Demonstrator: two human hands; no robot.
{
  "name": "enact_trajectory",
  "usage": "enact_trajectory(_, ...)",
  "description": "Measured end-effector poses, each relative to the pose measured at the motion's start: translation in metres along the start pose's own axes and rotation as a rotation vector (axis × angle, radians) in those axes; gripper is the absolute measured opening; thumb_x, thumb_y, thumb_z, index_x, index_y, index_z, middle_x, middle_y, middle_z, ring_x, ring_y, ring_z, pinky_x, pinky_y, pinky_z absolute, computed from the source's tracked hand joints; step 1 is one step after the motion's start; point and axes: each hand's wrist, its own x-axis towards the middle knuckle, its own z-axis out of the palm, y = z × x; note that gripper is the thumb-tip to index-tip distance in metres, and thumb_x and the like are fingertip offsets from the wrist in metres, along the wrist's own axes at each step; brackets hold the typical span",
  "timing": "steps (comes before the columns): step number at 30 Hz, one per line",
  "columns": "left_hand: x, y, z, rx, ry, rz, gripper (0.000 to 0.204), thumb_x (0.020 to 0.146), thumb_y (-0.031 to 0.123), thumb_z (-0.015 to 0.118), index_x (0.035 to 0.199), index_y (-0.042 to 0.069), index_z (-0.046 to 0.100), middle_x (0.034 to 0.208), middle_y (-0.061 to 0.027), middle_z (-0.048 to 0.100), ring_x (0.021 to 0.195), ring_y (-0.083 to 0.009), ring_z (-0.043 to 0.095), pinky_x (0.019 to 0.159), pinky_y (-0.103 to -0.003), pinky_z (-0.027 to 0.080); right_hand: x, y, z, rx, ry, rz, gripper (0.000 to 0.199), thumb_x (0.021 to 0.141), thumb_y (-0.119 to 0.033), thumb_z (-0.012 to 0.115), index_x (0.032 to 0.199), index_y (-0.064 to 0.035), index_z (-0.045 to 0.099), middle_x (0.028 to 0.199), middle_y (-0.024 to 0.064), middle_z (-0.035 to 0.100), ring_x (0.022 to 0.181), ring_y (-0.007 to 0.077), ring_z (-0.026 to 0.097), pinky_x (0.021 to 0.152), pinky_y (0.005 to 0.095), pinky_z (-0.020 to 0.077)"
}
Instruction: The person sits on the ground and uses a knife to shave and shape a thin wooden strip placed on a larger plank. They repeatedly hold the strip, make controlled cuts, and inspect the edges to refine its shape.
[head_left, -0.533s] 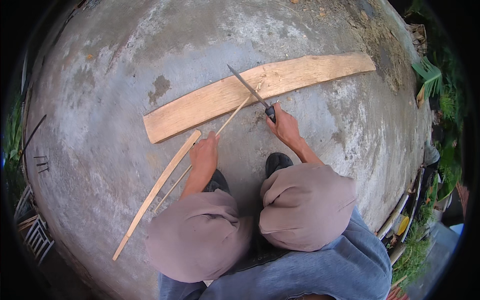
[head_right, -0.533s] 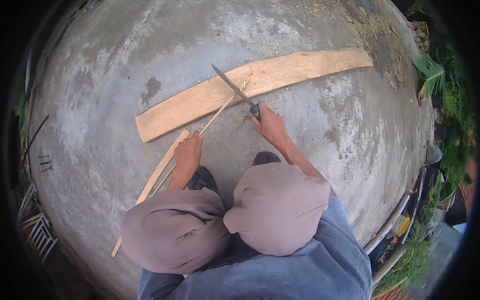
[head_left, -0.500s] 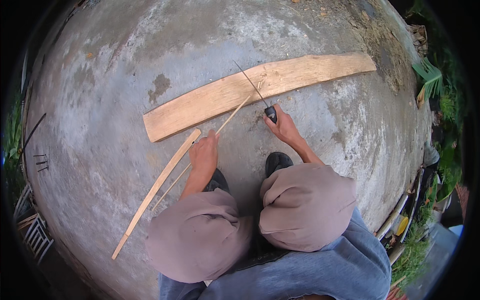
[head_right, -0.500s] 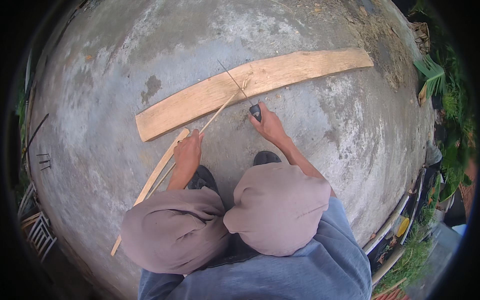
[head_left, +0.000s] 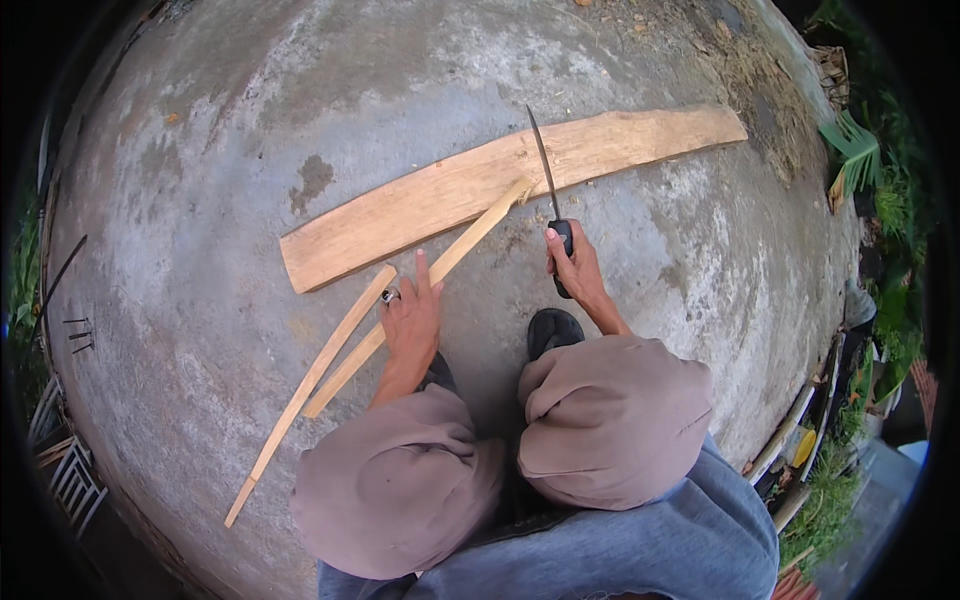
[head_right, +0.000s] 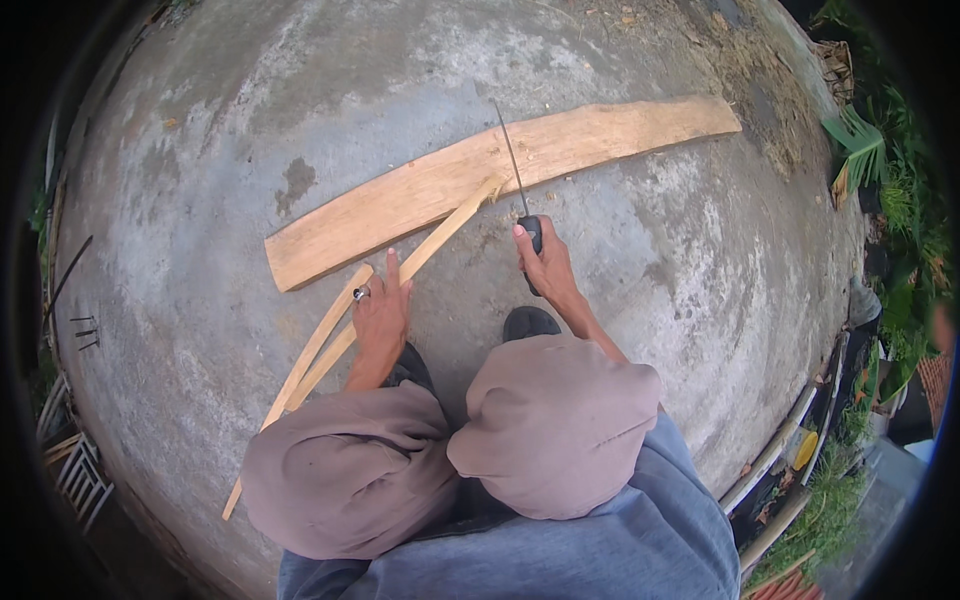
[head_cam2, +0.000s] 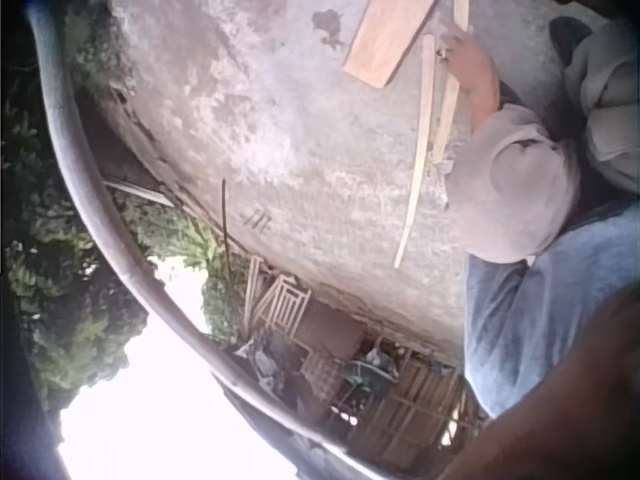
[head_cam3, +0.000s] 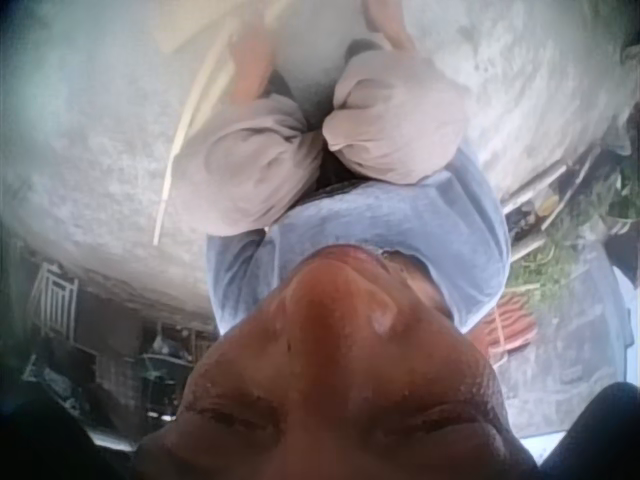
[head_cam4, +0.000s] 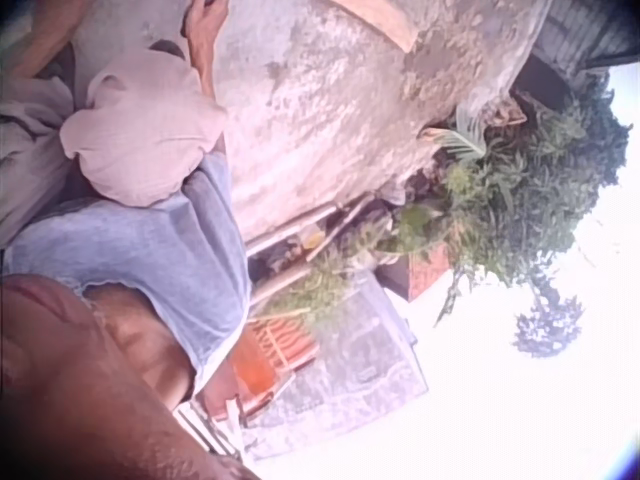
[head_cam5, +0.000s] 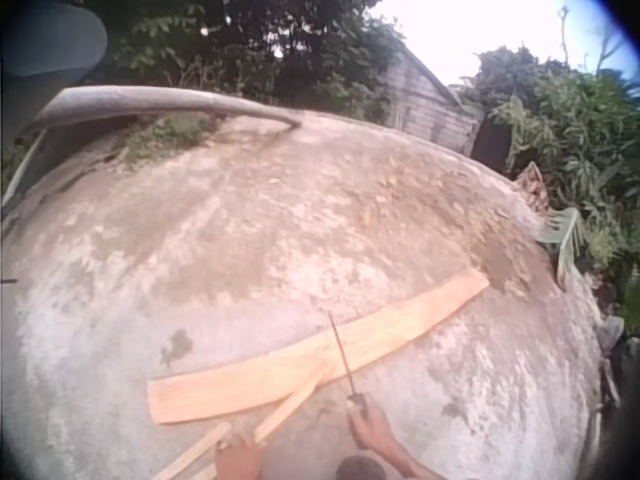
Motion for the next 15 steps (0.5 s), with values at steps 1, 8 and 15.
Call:
enact_trajectory(1,0.0,-0.002,0.002,-0.013,-0.002,0.004,0.06,0.107,0.037,0.052,0.162,0.02,0.035,0.105,-0.0174,0.063,0.083,-0.0381,0.067,0.08,-0.052,0.052,0.0,0.001,0.0,-0.054,0.003,-0.016,0.039,0.106,-0.042,0.059,0.115,-0.0035,0.054,0.074,0.0048,0.059,0.059,0.015,0.061,0.056,0.0322,0.0503)
enact_trajectory(8,0.008,-0.001,-0.029,-0.116,-0.086,0.043,0.049,0.108,0.037,0.051,0.156,0.028,0.047,0.094,-0.0162,0.066,0.08,-0.0372,0.069,0.069,-0.05,0.054,-0.001,0.004,-0.004,-0.25,0.04,-0.094,0.044,0.104,-0.044,0.06,0.117,-0.0027,0.054,0.076,0.0173,0.063,0.07,0.0317,0.066,0.066,0.0427,0.0504)
enact_trajectory(15,0.006,-0.01,-0.096,-0.128,-0.264,-0.073,0.035,0.111,0.038,0.045,0.111,0.007,0.062,0.089,-0.0254,0.072,0.088,-0.0474,0.07,0.071,-0.057,0.052,-0.005,-0.035,0.007,-0.375,-0.159,-0.104,0.045,0.104,-0.044,0.059,0.116,-0.0007,0.055,0.081,0.0241,0.067,0.077,0.0436,0.067,0.07,0.0505,0.0505)
